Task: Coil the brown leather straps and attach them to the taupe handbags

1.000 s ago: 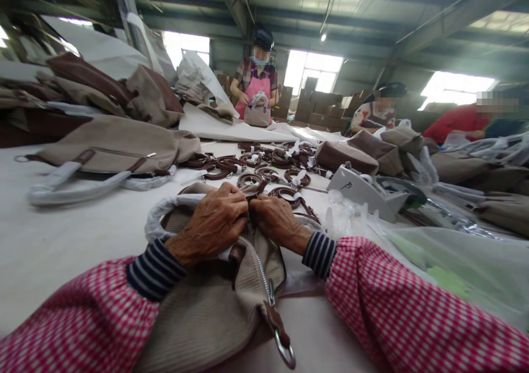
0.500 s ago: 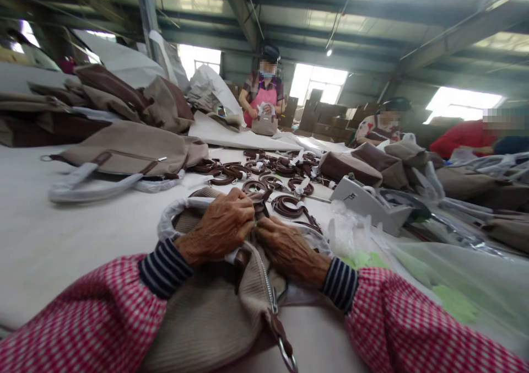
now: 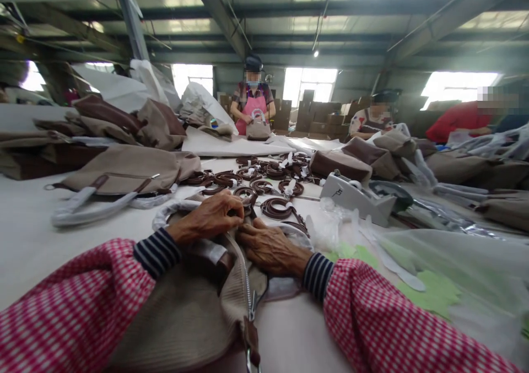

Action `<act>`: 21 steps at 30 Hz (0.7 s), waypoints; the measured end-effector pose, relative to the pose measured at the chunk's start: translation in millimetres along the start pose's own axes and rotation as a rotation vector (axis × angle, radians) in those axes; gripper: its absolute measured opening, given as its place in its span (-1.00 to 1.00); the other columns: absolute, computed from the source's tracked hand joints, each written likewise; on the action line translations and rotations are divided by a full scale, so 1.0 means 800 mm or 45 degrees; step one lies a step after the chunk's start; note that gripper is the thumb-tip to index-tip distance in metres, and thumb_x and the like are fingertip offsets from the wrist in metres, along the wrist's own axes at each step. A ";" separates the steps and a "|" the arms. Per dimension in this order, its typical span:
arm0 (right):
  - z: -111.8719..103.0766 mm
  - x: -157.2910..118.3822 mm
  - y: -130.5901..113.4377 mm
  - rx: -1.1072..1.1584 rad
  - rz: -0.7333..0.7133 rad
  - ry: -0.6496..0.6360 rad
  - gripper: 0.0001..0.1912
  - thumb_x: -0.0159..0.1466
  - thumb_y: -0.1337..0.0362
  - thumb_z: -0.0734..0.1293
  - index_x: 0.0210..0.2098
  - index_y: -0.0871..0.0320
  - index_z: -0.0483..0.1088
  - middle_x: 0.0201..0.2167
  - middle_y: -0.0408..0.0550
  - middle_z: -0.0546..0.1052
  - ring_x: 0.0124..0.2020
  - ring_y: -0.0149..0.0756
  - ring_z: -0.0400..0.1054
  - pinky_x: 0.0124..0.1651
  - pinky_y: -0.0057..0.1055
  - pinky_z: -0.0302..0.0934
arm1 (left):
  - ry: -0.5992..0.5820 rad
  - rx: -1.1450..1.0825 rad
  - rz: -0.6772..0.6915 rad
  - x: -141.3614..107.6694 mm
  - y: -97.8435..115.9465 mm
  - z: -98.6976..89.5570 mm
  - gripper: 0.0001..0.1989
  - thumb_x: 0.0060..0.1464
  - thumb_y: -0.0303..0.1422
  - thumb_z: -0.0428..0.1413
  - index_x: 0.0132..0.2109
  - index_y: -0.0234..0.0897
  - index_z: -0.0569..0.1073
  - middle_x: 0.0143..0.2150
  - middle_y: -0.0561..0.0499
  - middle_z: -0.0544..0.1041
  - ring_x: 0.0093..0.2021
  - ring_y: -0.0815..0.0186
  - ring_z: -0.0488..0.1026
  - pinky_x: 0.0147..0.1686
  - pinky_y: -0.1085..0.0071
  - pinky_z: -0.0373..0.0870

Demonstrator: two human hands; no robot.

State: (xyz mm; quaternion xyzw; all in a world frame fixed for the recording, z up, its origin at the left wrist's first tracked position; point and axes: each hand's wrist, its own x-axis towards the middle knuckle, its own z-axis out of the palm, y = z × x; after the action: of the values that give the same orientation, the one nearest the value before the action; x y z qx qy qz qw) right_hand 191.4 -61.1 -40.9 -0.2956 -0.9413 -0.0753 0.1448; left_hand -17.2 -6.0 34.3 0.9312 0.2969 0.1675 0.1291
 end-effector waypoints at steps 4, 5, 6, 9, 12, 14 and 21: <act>0.002 -0.008 -0.002 0.164 0.134 0.157 -0.73 0.43 0.44 0.23 0.07 0.17 0.42 0.06 0.05 0.48 -0.01 -0.18 0.30 0.11 -0.22 0.29 | 0.047 -0.084 -0.059 -0.004 0.000 -0.004 -0.86 0.13 -0.36 0.11 -0.36 -0.25 0.53 -0.29 0.00 0.56 -0.10 0.15 0.36 0.01 0.21 0.20; 0.003 -0.007 -0.002 0.169 0.124 0.151 -0.74 0.42 0.45 0.23 0.05 0.17 0.43 0.04 0.05 0.49 -0.01 -0.18 0.31 0.11 -0.22 0.29 | 0.050 -0.101 -0.071 -0.004 0.001 -0.005 -0.85 0.13 -0.34 0.11 -0.36 -0.25 0.54 -0.29 0.00 0.57 -0.09 0.15 0.37 0.02 0.21 0.20; 0.005 -0.006 -0.002 0.164 0.110 0.131 -0.76 0.42 0.46 0.23 0.02 0.17 0.43 0.02 0.05 0.50 -0.04 -0.18 0.31 0.10 -0.21 0.29 | 0.047 -0.114 -0.080 -0.004 0.001 -0.005 -0.84 0.13 -0.33 0.12 -0.36 -0.25 0.54 -0.29 0.00 0.57 -0.09 0.14 0.37 0.03 0.21 0.20; 0.009 0.000 -0.003 0.127 0.083 0.043 -0.82 0.41 0.44 0.24 -0.06 0.19 0.42 0.00 0.09 0.50 -0.11 -0.17 0.31 0.05 -0.19 0.29 | 0.041 -0.135 -0.106 -0.002 0.001 -0.004 -0.84 0.12 -0.30 0.13 -0.36 -0.24 0.54 -0.28 0.00 0.57 -0.08 0.14 0.38 0.05 0.20 0.20; 0.012 0.004 -0.004 0.153 0.156 0.019 -0.83 0.39 0.41 0.25 -0.06 0.19 0.43 0.03 0.11 0.51 -0.10 -0.14 0.32 0.00 -0.18 0.30 | 0.051 -0.122 -0.122 -0.003 0.000 -0.002 -0.83 0.13 -0.29 0.13 -0.36 -0.24 0.55 -0.28 -0.01 0.58 -0.09 0.13 0.39 0.04 0.19 0.20; 0.011 0.002 -0.003 0.297 0.225 0.111 -0.74 0.35 0.45 0.26 0.00 0.19 0.43 0.09 0.10 0.51 -0.02 -0.13 0.34 0.05 -0.19 0.30 | 0.058 -0.096 -0.100 -0.007 0.000 0.000 -0.82 0.16 -0.29 0.12 -0.35 -0.24 0.55 -0.27 -0.02 0.59 -0.08 0.13 0.39 0.02 0.19 0.22; -0.002 -0.001 0.004 0.761 0.451 0.319 -0.72 0.31 0.48 0.35 0.00 0.19 0.50 -0.06 -0.02 0.52 -0.06 -0.25 0.39 0.06 -0.31 0.25 | 0.144 -0.107 -0.065 -0.022 -0.004 0.010 -0.86 0.04 -0.49 0.11 -0.31 -0.26 0.57 -0.23 0.00 0.59 -0.05 0.15 0.41 0.05 0.23 0.26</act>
State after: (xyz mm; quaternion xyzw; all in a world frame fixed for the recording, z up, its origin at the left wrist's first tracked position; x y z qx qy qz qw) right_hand 194.3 -59.2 -39.8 -0.3870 -0.8310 0.1934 0.3498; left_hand -29.0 -15.2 22.2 0.9061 0.3202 0.2288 0.1554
